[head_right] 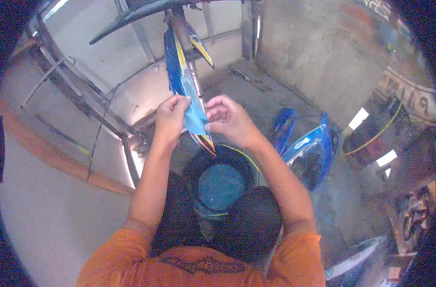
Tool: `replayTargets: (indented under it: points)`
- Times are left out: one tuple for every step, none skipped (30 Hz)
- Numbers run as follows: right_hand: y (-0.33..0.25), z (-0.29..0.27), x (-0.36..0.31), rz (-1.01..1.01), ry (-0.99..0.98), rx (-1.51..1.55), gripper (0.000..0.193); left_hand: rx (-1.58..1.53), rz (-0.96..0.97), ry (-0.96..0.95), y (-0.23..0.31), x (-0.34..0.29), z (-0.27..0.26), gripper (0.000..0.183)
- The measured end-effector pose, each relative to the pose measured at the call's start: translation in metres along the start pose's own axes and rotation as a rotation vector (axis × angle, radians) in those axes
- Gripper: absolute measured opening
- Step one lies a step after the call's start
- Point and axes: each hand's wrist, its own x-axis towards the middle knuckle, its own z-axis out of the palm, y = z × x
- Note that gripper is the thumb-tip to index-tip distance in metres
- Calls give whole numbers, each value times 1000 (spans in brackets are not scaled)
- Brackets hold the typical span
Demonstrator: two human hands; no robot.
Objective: The person sands a blue motorcycle fairing by hand with a piece of sandpaper, repeatedly dipping the sandpaper into a bucket of water.
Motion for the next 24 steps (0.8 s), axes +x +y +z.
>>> replayTargets:
  points:
    - [7, -4, 1, 8, 2, 6, 38, -57, -57, 14, -6, 3, 0, 17]
    - [13, -6, 2, 17, 4, 12, 36, -67, -68, 9, -18, 4, -2, 17]
    - [17, -4, 3, 19, 3, 3, 36, -67, -84, 8, -31, 6, -5, 17]
    - [17, -4, 3, 44, 19, -36, 31, -80, -88, -2, -36, 10, -2, 18]
    - [17, -5, 5, 69, 35, -75, 26, -111, -76, 10, -40, 5, 1, 20]
    - [19, -4, 7, 71, 34, -87, 26, -123, -73, 9, -45, 1, -3, 20]
    - [20, -3, 10, 104, 73, -152, 21, -122, -35, 6, -54, 1, -8, 21]
    - [20, -3, 15, 136, 112, -218, 17, -122, 4, 5, -62, 5, -12, 22]
    - [22, -2, 15, 111, 145, -375, 14, -31, -34, 13, -71, 5, -17, 22]
    - [26, -1, 16, 128, 139, -378, 14, -39, -49, 19, -78, 6, -21, 22]
    - [30, 0, 18, 181, 218, -280, 14, -42, -48, -19, -84, 8, -25, 22]
    - [32, -2, 19, 236, 299, -191, 14, -55, -46, -59, -88, 10, -25, 22]
    - [40, -9, 20, 268, 303, -98, 21, -96, -61, -75, -92, 12, -25, 22]
    - [46, -9, 19, 287, 299, -110, 21, -112, -76, -67, -98, 13, -26, 22]
    - [46, -7, 21, 258, 348, -67, 29, -149, -103, -92, -101, 17, -26, 23]
    - [46, -6, 23, 228, 396, -24, 37, -185, -131, -118, -104, 20, -26, 24]
    - [47, -1, 22, 234, 395, -40, 37, -201, -133, -116, -106, 16, -26, 24]
    - [47, 5, 19, 278, 363, 46, 44, -247, -229, -66, -105, 9, -24, 24]
    - [47, 9, 19, 323, 332, 131, 52, -293, -327, -17, -104, 6, -21, 25]
    - [48, 4, 21, 325, 337, 116, 52, -308, -327, -23, -105, 10, -17, 25]
    - [53, 3, 22, 333, 283, 111, 57, -265, -298, 11, -108, 10, -17, 25]
    - [56, 3, 22, 341, 228, 107, 62, -222, -269, 46, -111, 10, -16, 26]
    - [54, 2, 19, 357, 298, 168, 65, -261, -247, 40, -117, 10, -15, 25]
    - [51, 1, 20, 361, 301, 172, 65, -259, -252, 39, -114, 10, -16, 25]
